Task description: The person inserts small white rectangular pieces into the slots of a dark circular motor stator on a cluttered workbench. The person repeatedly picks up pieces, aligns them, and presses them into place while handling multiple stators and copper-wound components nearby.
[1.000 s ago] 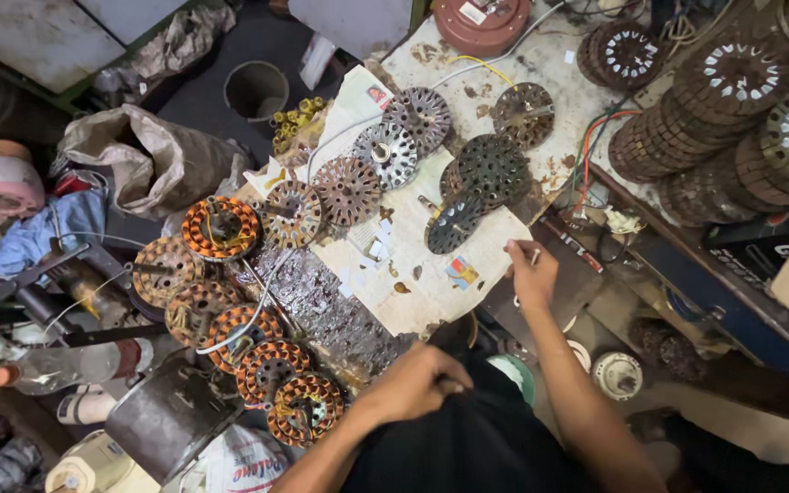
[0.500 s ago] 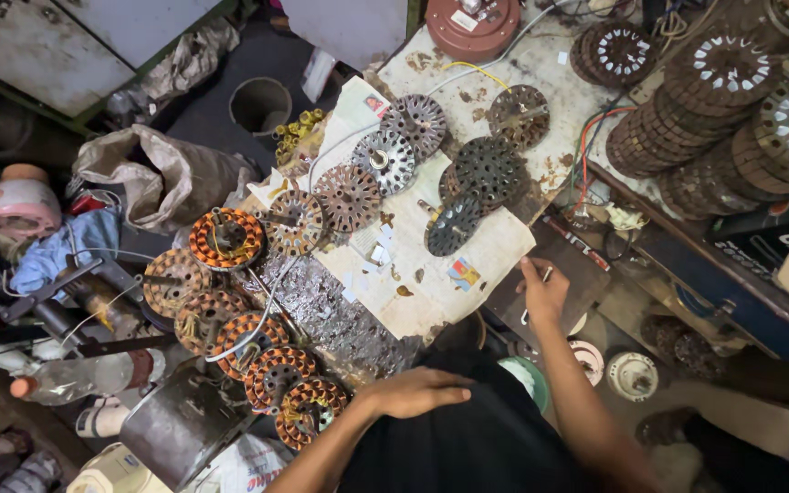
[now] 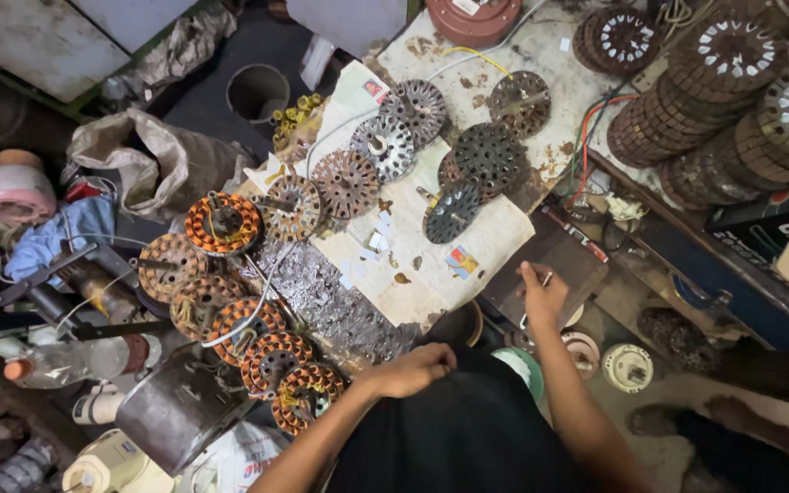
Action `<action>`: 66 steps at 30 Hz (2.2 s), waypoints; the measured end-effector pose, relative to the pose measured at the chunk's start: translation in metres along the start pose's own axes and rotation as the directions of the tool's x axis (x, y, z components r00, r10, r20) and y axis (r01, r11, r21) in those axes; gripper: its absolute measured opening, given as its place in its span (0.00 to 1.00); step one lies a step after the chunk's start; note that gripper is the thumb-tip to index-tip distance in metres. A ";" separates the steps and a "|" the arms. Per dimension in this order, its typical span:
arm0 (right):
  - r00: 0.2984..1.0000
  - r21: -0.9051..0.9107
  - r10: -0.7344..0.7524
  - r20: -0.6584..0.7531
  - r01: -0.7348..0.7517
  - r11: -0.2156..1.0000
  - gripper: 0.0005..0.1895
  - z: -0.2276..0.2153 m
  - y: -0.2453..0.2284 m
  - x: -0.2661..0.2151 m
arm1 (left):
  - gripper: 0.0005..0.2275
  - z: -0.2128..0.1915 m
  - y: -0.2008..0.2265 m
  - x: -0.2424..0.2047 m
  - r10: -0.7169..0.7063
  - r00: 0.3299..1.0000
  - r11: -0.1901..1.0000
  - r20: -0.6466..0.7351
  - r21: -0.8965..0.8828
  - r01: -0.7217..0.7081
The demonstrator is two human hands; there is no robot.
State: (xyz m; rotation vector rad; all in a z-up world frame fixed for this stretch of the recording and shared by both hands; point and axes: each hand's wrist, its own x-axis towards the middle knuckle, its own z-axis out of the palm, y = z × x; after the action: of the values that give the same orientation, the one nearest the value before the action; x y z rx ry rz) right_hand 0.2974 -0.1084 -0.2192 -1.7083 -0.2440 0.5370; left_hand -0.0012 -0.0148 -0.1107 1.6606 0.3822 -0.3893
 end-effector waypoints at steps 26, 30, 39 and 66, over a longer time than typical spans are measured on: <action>0.999 -0.025 0.037 -0.033 -0.037 0.999 0.11 -0.014 0.011 -0.014 | 0.05 -0.136 0.053 -0.010 0.026 0.763 0.999 -0.645 0.044 0.004; 0.996 -0.013 0.073 -0.049 -0.074 0.997 0.10 -0.007 0.007 -0.013 | 0.18 -0.196 0.063 -0.045 0.207 0.599 0.978 -0.774 0.184 -0.099; 0.944 -0.203 0.328 0.036 -0.315 0.927 0.21 -0.002 0.007 -0.020 | 0.14 -0.165 -0.047 -0.006 -0.155 0.437 0.680 -0.886 0.225 0.697; 0.781 -0.059 0.280 0.558 -0.299 0.952 0.14 -0.006 -0.039 -0.067 | 0.07 -0.075 -0.003 0.066 -0.001 0.890 0.986 -0.457 -0.146 -0.074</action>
State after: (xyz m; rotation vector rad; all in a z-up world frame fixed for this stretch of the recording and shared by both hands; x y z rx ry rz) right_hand 0.2469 -0.1353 -0.1658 -1.5243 -0.3908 1.2763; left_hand 0.0585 0.0622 -0.1354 1.5885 0.7117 0.0699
